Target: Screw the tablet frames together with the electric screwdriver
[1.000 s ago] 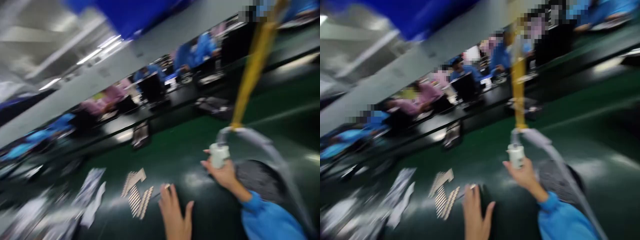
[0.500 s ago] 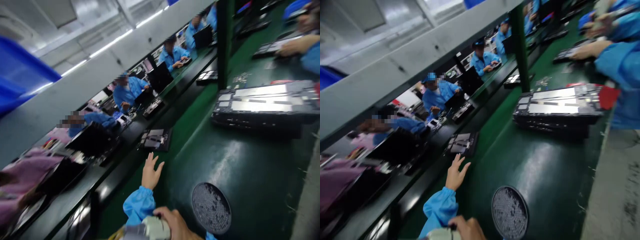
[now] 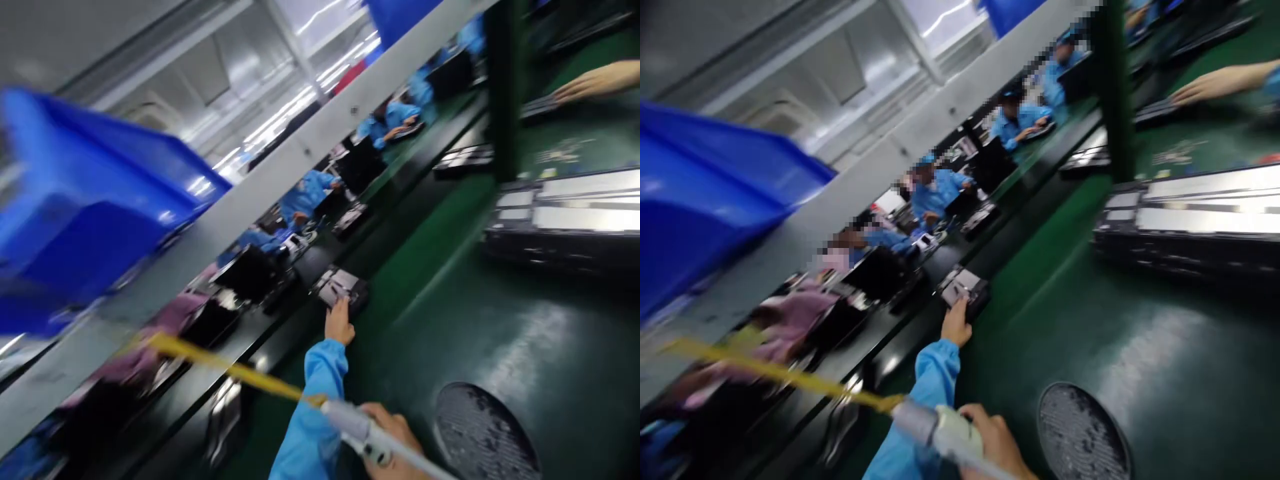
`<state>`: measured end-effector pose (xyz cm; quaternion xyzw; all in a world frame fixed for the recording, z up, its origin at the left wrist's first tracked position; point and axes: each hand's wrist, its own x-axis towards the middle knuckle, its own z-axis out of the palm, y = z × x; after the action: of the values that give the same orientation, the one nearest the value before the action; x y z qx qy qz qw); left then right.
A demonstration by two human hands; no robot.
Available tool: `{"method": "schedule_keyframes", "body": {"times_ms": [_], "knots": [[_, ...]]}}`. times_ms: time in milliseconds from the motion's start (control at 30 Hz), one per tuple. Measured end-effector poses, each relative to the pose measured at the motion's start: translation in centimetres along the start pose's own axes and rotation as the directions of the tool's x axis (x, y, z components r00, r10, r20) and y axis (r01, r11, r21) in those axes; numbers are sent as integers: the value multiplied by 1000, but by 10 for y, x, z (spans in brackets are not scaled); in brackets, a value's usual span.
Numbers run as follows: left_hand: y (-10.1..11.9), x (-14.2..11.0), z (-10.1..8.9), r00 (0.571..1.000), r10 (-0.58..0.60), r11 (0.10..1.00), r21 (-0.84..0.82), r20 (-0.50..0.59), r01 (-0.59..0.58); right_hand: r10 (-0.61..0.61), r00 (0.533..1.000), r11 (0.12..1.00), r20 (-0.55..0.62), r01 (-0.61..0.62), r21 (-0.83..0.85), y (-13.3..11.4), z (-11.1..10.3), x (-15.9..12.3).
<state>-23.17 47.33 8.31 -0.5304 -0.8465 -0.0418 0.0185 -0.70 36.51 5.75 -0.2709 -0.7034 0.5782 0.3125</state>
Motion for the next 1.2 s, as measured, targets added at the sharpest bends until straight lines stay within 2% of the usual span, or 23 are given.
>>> {"method": "schedule_keyframes", "body": {"times_ms": [33,100,167,233,333,467,533,633,700,733,800,867,933,1000,1033,1067,1133,1200], "knots": [[-9,-11,-5,999,-34,999,12,-20,35,-11,999,1000,35,10,26,5,1,2],[-23,-39,-15,993,-97,995,28,-69,100,-63,998,994,15,62,85,12,3,5],[-28,-77,-21,986,-132,990,28,-106,136,-115,993,985,-11,115,125,15,0,5],[-24,-126,-21,982,-146,989,12,-117,148,-150,987,978,-65,158,138,10,-9,3],[-6,-207,-12,977,-119,993,-14,-175,119,-165,971,975,-171,187,119,-7,-34,1],[29,-310,5,955,-18,1000,-25,-297,11,-133,964,970,-229,173,168,-34,-64,0],[47,-352,11,951,-5,998,-58,-310,-13,-125,977,965,-172,161,208,-39,-72,-3],[68,-400,15,966,-6,982,-185,-257,-43,-70,998,970,-2,69,234,-36,-82,-13],[74,-416,16,970,-96,939,-343,-225,14,-31,986,978,162,-3,207,-31,-91,-24],[75,-418,17,958,-192,898,-432,-211,85,-25,967,982,254,-24,185,-29,-95,-30],[73,-413,19,886,-435,758,-597,-162,263,-13,902,988,432,-55,143,-27,-104,-41],[69,-400,21,800,-593,598,-716,-92,361,31,827,987,561,-112,112,-27,-110,-52],[67,-388,23,768,-639,493,-792,-48,360,99,772,972,628,-209,104,-30,-116,-63],[68,-382,23,774,-632,448,-833,-38,325,140,738,950,660,-288,121,-35,-121,-72],[67,-382,22,780,-625,440,-842,-39,310,156,738,941,657,-313,129,-38,-123,-75],[65,-383,21,790,-611,439,-848,-42,295,168,757,938,632,-319,133,-41,-126,-76],[56,-387,16,833,-552,450,-854,-37,260,192,836,954,514,-283,104,-46,-128,-74],[36,-389,8,851,-522,496,-831,-52,253,184,921,972,342,-221,74,-48,-125,-67]]}}
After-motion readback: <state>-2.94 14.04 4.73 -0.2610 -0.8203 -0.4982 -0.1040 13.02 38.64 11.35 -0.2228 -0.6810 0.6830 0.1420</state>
